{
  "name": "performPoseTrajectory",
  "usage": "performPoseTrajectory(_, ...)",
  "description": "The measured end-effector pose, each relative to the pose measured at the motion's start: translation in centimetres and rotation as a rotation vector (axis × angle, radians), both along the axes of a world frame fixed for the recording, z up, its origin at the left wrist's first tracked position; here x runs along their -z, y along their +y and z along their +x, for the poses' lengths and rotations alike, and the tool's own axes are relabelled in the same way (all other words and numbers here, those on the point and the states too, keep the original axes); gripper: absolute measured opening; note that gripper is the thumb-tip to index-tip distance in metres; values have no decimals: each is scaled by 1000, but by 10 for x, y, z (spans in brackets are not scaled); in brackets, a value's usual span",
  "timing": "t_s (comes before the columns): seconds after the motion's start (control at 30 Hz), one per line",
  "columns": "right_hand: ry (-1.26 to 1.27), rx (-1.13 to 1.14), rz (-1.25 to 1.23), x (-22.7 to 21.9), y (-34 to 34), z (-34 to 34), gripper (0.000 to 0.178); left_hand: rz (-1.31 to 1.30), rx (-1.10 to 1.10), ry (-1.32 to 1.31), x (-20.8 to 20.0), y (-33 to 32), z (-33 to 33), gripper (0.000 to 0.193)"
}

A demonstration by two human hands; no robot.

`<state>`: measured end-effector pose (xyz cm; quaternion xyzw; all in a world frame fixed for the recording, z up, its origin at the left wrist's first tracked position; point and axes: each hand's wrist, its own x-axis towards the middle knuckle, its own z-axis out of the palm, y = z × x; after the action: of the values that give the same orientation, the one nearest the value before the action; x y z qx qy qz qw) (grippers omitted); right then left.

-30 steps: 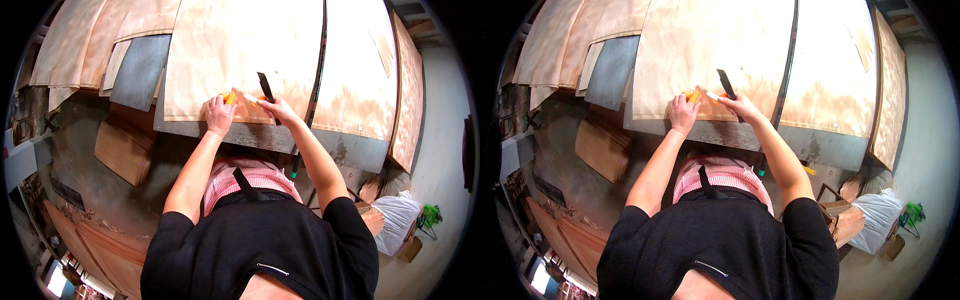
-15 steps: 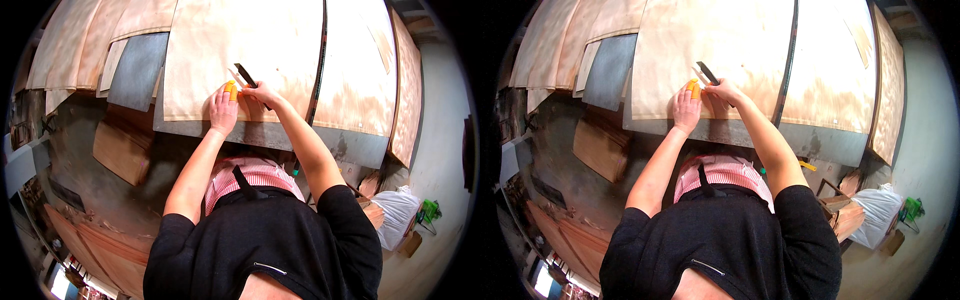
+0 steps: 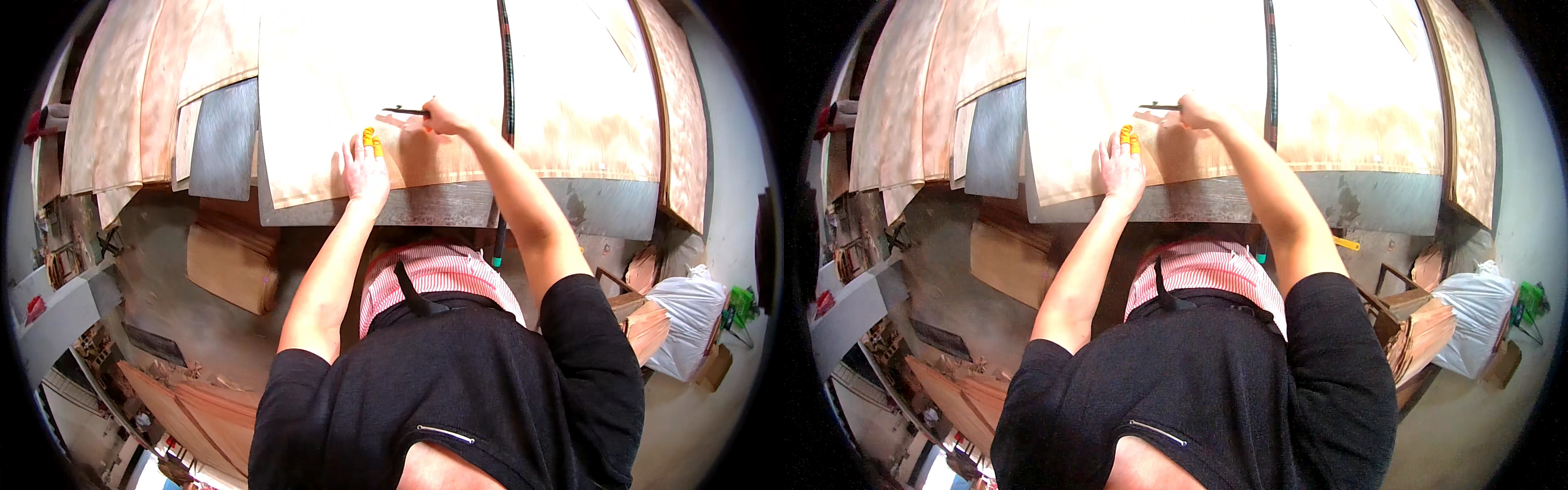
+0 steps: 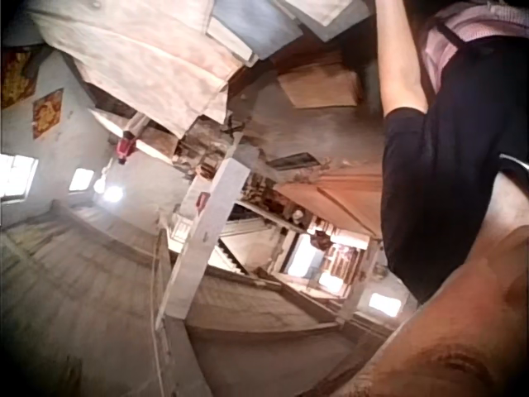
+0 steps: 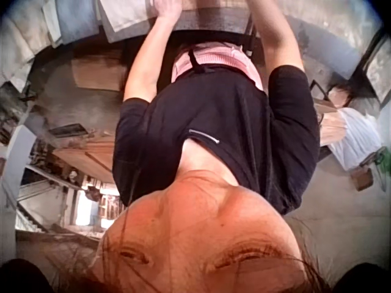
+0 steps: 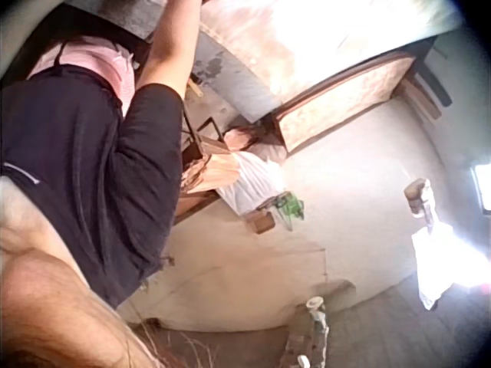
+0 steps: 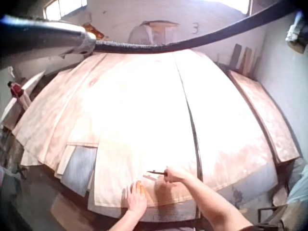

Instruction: The person uses a utility knife to cut thin sheets of wood veneer on a curved metal surface. They align the veneer, cut along straight and curved lines, and remove the cut pieces.

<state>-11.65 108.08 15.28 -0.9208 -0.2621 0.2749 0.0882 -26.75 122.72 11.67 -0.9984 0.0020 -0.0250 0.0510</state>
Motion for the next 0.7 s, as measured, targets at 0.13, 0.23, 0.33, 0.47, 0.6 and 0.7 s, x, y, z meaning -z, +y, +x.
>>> performPoseTrajectory(0.13, 478, 200, 263, -7, -45, -4, 21, -216, 1, -45, 9, 7, -2, 47)
performPoseTrajectory(0.23, 705, 397, 325, -39, -54, -45, 27, -468, 53, -24, -1, 17, -16, 61)
performPoseTrajectory(0.33, 784, 484, 414, 3, -75, -83, 24, -405, 122, 24, -16, 14, -27, 81)
performPoseTrajectory(0.47, 722, 342, 369, 10, -83, -118, 25, -423, 129, 55, -12, 20, -28, 80)
performPoseTrajectory(0.6, 669, 219, 300, 12, -82, -123, 28, -613, 105, 83, -17, 28, -28, 74)
performPoseTrajectory(0.7, 482, 115, 180, 9, -64, -120, 26, -749, 110, -9, -19, 34, -29, 61)
